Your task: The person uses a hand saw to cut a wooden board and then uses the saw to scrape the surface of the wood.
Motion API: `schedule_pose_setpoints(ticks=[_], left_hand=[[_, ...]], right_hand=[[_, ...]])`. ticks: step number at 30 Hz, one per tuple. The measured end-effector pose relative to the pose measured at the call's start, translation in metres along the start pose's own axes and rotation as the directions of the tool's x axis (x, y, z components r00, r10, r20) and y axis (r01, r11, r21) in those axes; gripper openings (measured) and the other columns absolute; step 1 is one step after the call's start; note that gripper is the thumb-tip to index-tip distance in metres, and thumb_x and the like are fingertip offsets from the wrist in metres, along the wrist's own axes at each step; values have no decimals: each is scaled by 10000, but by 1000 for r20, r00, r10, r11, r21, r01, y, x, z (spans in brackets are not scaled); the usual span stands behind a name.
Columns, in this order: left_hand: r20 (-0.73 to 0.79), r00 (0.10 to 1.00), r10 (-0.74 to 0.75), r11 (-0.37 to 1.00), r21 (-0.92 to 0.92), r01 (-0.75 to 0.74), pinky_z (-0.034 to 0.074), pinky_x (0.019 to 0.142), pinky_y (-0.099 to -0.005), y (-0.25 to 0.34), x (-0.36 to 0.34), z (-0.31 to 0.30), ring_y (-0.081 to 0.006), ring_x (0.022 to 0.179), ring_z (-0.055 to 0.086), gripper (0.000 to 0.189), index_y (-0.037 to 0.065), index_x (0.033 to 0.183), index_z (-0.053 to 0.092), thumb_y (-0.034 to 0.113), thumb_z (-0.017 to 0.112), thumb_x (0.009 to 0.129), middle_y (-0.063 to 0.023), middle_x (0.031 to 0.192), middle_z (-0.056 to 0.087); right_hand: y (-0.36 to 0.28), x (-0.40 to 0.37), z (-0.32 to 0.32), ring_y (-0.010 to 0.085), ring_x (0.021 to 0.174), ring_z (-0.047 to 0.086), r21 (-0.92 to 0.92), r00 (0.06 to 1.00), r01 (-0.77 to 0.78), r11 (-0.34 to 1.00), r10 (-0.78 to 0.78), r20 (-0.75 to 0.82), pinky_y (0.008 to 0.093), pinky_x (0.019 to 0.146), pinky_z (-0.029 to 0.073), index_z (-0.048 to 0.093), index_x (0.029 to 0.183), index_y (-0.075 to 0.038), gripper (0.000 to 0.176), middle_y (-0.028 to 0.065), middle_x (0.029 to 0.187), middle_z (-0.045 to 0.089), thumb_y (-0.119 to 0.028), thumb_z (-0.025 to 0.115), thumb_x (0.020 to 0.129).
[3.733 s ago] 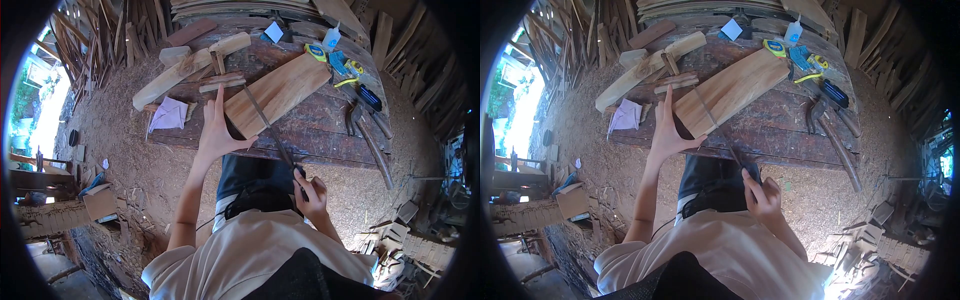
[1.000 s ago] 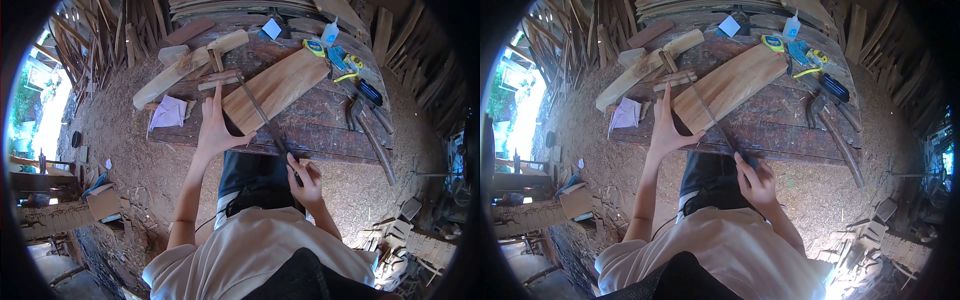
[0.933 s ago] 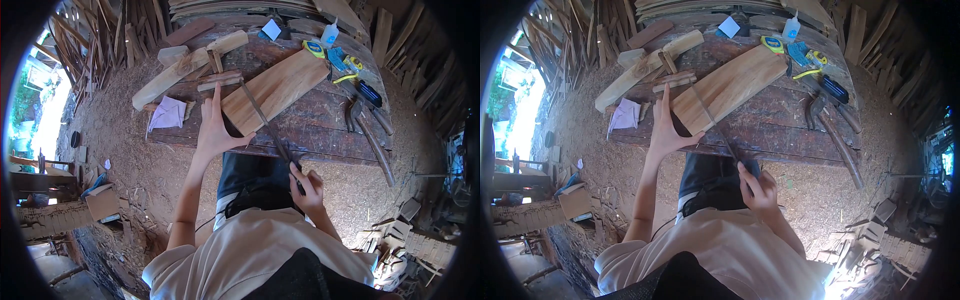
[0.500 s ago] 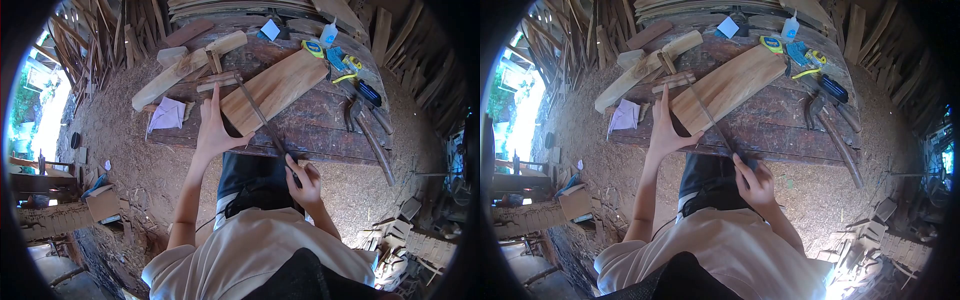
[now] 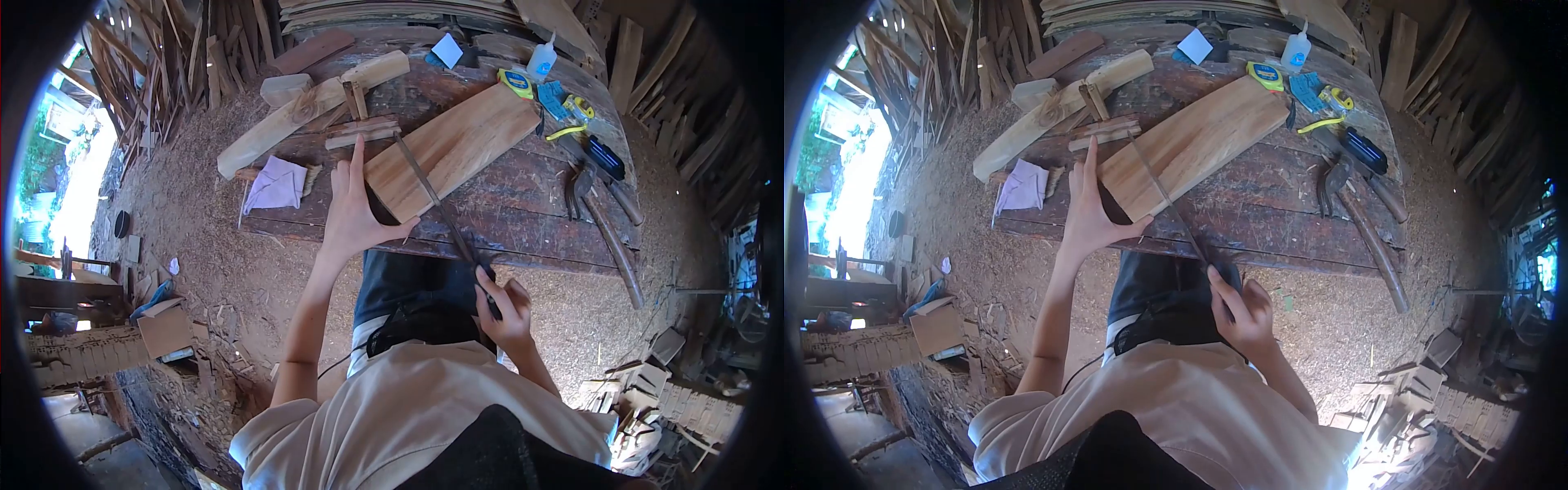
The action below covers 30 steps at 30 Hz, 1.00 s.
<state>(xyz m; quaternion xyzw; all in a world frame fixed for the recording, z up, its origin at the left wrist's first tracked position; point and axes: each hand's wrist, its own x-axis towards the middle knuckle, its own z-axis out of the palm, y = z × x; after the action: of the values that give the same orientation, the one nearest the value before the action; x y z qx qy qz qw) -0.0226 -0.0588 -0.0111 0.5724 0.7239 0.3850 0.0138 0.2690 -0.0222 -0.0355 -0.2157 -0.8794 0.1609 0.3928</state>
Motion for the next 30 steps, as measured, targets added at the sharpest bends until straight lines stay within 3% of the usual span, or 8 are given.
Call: schedule_pose_setpoints(ticks=[2,3,14,16,17,25,27,30], left_hand=[[4,1000,-2,1000,-8,2,412,967,-468,0,0,1,-387,1064,450,1351,-17,1576,112,378,911,562,-221,1146,442],[9,1000,7,1000,-1,-7,413,964,-470,0,0,1,-387,1063,451,1351,-17,1576,109,384,911,566,-221,1145,442],[4,1000,4,1000,8,-4,417,959,-474,-1,-1,1,-390,1075,454,1365,-15,1576,105,377,920,553,-233,1169,441],[19,1000,-5,1000,-10,5,416,962,-474,-1,-1,1,-393,1079,453,1368,-15,1576,100,370,921,551,-234,1172,439],[22,1000,-6,1000,-14,6,416,962,-474,0,0,1,-393,1079,453,1368,-15,1576,100,370,921,551,-234,1172,439],[19,1000,-7,1000,1,7,410,976,-473,0,-1,0,-396,1089,448,1370,-9,1578,100,365,920,547,-236,1179,439],[13,1000,-7,1000,-6,7,409,976,-474,-1,-1,0,-396,1089,447,1370,-10,1578,100,368,919,548,-237,1181,439],[14,1000,-2,1000,-18,2,408,976,-475,-1,0,1,-396,1088,448,1370,-10,1579,99,375,917,549,-237,1180,440]], right_hand=[[0,-10,-9,226,505,437,2,1000,-15,1000,15,19,337,505,381,693,1180,30,444,94,665,606,99,752,746],[-2,-7,-8,227,483,461,7,1000,-10,1000,10,-4,341,483,371,695,1212,-14,475,53,549,493,97,740,752],[-3,1,4,230,467,441,-10,1000,4,1000,-4,-9,341,495,382,693,1208,-13,474,53,559,492,95,743,749],[-5,-6,-3,212,497,413,2,1000,-23,1000,23,-13,338,491,356,695,1188,10,458,85,633,567,94,754,742],[-4,-6,-3,224,455,409,-6,999,-9,1000,9,-37,330,483,371,700,1193,-11,460,45,566,498,96,742,747],[2,16,20,227,464,414,39,998,5,999,-2,-63,333,484,372,701,1203,-23,484,50,553,489,97,749,737],[0,2,9,222,507,438,-9,1000,-20,1000,20,2,342,505,381,692,1181,22,449,110,699,631,104,752,743],[-3,-8,2,222,505,439,-1,1000,-21,1000,21,-15,342,503,380,691,1187,22,460,109,693,627,104,756,739]])
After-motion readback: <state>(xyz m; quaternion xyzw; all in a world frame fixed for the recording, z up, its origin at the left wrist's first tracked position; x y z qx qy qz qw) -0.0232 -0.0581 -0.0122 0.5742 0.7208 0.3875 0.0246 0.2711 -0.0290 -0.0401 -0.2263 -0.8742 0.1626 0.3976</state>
